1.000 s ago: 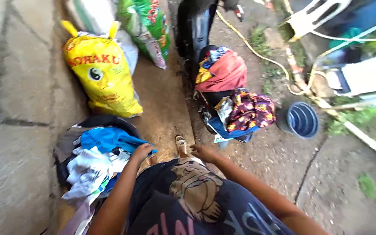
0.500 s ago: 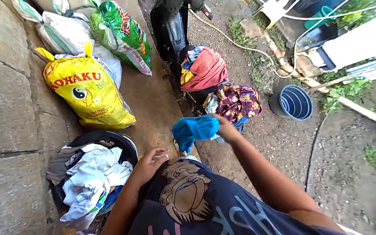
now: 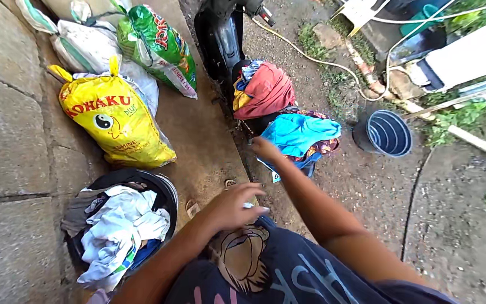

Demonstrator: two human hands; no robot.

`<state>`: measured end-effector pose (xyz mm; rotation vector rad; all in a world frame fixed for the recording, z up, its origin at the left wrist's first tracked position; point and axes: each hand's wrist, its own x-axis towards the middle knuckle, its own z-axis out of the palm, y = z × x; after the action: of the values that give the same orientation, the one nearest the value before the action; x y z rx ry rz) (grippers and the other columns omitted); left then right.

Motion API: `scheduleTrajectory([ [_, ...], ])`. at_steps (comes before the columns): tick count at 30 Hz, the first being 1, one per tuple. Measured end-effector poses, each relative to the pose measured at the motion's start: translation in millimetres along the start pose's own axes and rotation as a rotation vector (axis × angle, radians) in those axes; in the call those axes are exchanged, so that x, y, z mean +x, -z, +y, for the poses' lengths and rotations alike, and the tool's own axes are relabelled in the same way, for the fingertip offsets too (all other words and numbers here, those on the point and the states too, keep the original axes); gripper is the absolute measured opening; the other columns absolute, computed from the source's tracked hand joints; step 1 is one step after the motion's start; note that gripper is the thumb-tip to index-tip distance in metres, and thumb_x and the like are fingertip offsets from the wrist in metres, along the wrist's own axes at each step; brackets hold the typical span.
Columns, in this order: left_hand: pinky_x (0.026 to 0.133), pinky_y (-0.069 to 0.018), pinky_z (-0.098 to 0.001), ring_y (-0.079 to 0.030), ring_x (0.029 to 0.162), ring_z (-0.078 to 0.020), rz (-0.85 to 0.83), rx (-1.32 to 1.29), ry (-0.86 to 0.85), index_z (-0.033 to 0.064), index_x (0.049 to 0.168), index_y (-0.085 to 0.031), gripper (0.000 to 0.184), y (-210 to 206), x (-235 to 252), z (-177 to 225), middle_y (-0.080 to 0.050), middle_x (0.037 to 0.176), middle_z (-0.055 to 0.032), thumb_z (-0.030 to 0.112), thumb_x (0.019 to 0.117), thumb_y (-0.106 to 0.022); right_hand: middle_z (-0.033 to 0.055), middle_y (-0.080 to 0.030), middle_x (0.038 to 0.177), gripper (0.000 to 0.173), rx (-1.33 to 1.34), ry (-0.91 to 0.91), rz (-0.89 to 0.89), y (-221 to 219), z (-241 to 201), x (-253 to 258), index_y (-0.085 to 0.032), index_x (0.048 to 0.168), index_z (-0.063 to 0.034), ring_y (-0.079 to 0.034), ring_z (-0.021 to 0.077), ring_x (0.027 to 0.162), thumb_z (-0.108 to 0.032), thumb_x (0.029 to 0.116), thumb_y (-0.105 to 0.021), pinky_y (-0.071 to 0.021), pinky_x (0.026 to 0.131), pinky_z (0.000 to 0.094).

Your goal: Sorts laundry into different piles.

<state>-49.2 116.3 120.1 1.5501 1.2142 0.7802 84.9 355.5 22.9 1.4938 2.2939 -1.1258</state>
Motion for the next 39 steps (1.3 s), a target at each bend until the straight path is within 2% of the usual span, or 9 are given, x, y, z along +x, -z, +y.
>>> scheduleTrajectory([
  [4,0.123,-0.027,-0.0557,-0.048,0.143,-0.0308,-0.069,-0.036,-0.585,0.0078,0.137,-0.066,0.041,-40,56,57,-0.061,0.145,-0.0106,0.031,0.1038,-0.056,0.0262,-0.059,0.141,0.055,-0.542,0.186,-0.669,-133,-59,13,-0.057,0.144,-0.0054,-0.052,0.0463,0.135,-0.04,0.102,-0.061,-0.0351,0.111,0.0714],
  [8,0.107,-0.042,-0.0555,-0.064,0.122,-0.0309,-0.077,0.044,-0.575,0.0107,0.132,-0.07,0.042,-45,65,32,-0.072,0.125,-0.0106,0.038,0.1028,-0.056,0.0253,-0.058,0.142,0.051,-0.595,0.274,-0.73,-150,-93,-6,-0.053,0.147,-0.0063,-0.052,0.0444,0.136,-0.035,0.1058,-0.054,-0.0364,0.112,0.0684],
  [13,0.122,-0.0219,-0.0619,-0.033,0.151,-0.0343,0.148,0.278,0.361,0.02,0.148,-0.056,0.06,-32,21,-67,-0.047,0.157,-0.0124,0.058,0.1011,-0.052,0.021,-0.048,0.154,0.048,-0.584,-0.037,-0.541,-137,-59,-13,-0.044,0.155,-0.0098,-0.043,0.0385,0.145,-0.027,0.1103,-0.044,-0.0308,0.121,0.0579],
  [17,0.116,0.0015,-0.0786,0.003,0.157,-0.0458,0.39,0.197,1.088,0.0122,0.158,-0.04,0.072,-17,-69,-186,-0.003,0.171,-0.0214,0.042,0.0974,-0.065,0.0326,-0.058,0.138,0.048,-0.556,0.0,-0.6,-112,72,6,-0.054,0.145,0.0004,-0.053,0.0514,0.132,-0.03,0.1071,-0.054,-0.0379,0.11,0.0701],
  [21,0.111,-0.0024,-0.0848,-0.003,0.154,-0.0533,0.824,0.132,1.608,0.0206,0.166,-0.016,0.097,-33,-191,-265,-0.002,0.169,-0.0294,0.04,0.0898,-0.073,0.0329,-0.053,0.144,0.046,-0.563,-0.195,-0.675,-86,105,-34,-0.05,0.146,0.005,-0.048,0.0474,0.139,-0.023,0.1091,-0.051,-0.0332,0.117,0.0626],
  [24,0.107,-0.0376,-0.0714,-0.049,0.137,-0.0465,0.883,-0.093,1.864,0.009,0.164,-0.014,0.095,-39,-247,-271,-0.047,0.151,-0.0282,0.04,0.0932,-0.068,0.0281,-0.055,0.145,0.045,-0.563,-0.232,-0.693,-89,123,-45,-0.051,0.146,0.0017,-0.048,0.0428,0.14,-0.025,0.1095,-0.049,-0.0331,0.118,0.0586],
  [31,0.112,-0.0416,-0.0569,-0.053,0.134,-0.0371,0.948,-0.571,1.139,0.0,0.151,-0.043,0.065,-22,-208,-189,-0.055,0.143,-0.026,0.024,0.0965,-0.067,0.0226,-0.061,0.139,0.046,-0.279,0.055,-0.607,-127,29,-47,-0.054,0.146,-0.0055,-0.059,0.0402,0.13,-0.03,0.1071,-0.053,-0.0414,0.113,0.061],
  [35,0.093,-0.0567,-0.0394,-0.068,0.103,-0.0188,0.824,-0.817,0.643,-0.004,0.138,-0.052,0.046,-14,-150,-112,-0.068,0.116,-0.0156,0.019,0.0996,-0.062,0.0238,-0.051,0.149,0.094,0.159,0.331,-0.687,-145,-65,-67,-0.026,0.162,-0.0064,-0.063,0.0332,0.124,-0.025,0.0874,-0.08,-0.0526,0.104,0.0504],
  [39,0.094,-0.0566,-0.0366,-0.067,0.106,-0.0152,0.955,-0.86,0.39,-0.0044,0.141,-0.048,0.047,-3,-137,-122,-0.067,0.12,-0.013,0.025,0.1045,-0.046,0.0166,-0.066,0.122,0.05,0.498,0.302,-0.729,-143,-122,-83,-0.045,0.145,0.0014,-0.069,0.0188,0.101,-0.009,0.098,-0.059,-0.0597,0.087,0.0403],
])
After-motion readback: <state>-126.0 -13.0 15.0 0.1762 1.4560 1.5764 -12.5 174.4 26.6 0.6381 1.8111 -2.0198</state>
